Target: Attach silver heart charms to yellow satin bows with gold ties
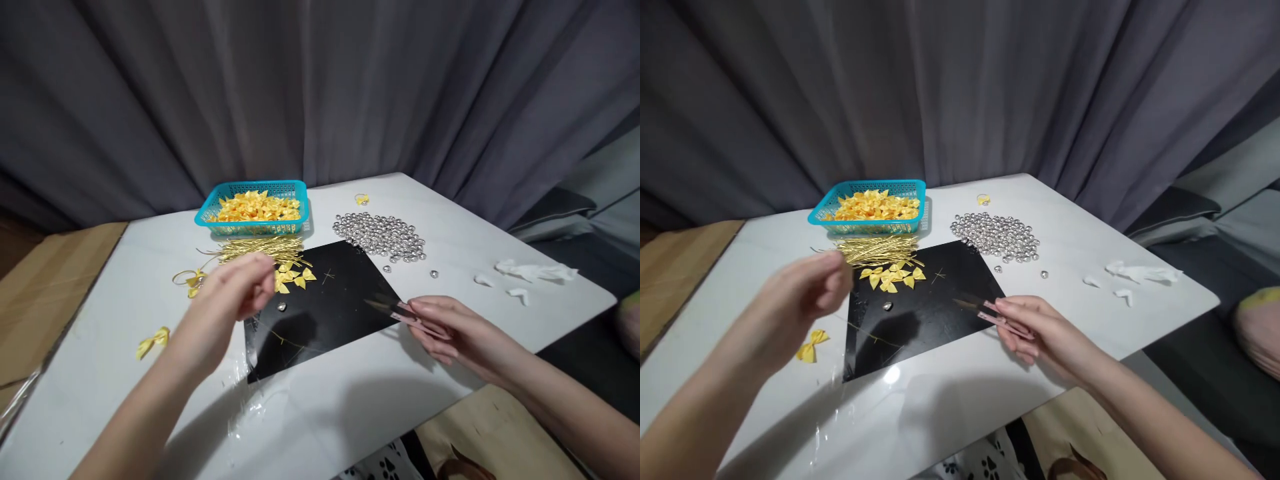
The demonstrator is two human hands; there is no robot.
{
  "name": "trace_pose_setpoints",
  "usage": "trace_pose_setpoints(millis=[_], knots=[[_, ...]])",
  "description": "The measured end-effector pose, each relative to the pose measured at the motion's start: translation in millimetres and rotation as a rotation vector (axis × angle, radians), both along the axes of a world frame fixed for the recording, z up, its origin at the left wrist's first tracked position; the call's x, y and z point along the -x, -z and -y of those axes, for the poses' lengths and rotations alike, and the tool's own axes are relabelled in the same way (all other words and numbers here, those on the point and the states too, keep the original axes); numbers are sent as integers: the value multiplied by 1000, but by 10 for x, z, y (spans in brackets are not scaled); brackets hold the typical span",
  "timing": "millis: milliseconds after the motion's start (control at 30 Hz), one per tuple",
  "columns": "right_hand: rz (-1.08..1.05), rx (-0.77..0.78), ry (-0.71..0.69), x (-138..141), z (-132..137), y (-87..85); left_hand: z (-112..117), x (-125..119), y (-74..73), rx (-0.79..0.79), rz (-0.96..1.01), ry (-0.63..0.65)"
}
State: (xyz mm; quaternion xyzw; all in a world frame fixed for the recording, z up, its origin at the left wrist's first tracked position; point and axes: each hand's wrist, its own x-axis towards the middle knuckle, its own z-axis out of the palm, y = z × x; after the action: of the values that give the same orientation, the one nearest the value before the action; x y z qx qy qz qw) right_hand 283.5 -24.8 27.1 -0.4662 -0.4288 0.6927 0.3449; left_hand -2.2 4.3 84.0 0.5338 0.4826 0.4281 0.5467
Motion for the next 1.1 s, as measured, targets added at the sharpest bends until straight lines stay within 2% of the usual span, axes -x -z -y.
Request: trace_pose_setpoints(millis=[100,233,333,400,467,533,567,700,767,800,867,933,967,1067,1100], knots=[[5,-45,39,199,33,-10,39,-195,159,-56,-151,148],[101,-165,13,476,77,62,105,-440,312,-24,-123,301],[182,-262,-40,652,94,145,124,-521,372,105,-21,326],[195,-275,-100,681,88,179,125,-536,396,152,45,277],[215,-266,-178,587,59,178,125,-539,414,142,79,216],[285,-257,-238,357,7,150,126,-540,429,121,75,207],[410,-319,-224,199,-27,131,125,-540,436,131,72,219],[880,-402,11,-537,-181,95,99,-509,440,215,124,212],[983,-396,60,-822,-236,107,74,-469,419,189,146,184],[1159,-448,114,-910,-248,118,61,-445,401,175,150,180],[1442,-533,312,-943,-227,147,44,-400,348,181,164,179],[1542,-621,410,-780,-142,187,38,-366,280,185,187,166],[1513,-666,340,-642,-84,212,38,-353,246,180,198,151],[1227,-863,-326,-167,76,297,41,-327,168,176,202,123],[1166,-881,-486,-44,100,323,41,-319,154,179,190,115]])
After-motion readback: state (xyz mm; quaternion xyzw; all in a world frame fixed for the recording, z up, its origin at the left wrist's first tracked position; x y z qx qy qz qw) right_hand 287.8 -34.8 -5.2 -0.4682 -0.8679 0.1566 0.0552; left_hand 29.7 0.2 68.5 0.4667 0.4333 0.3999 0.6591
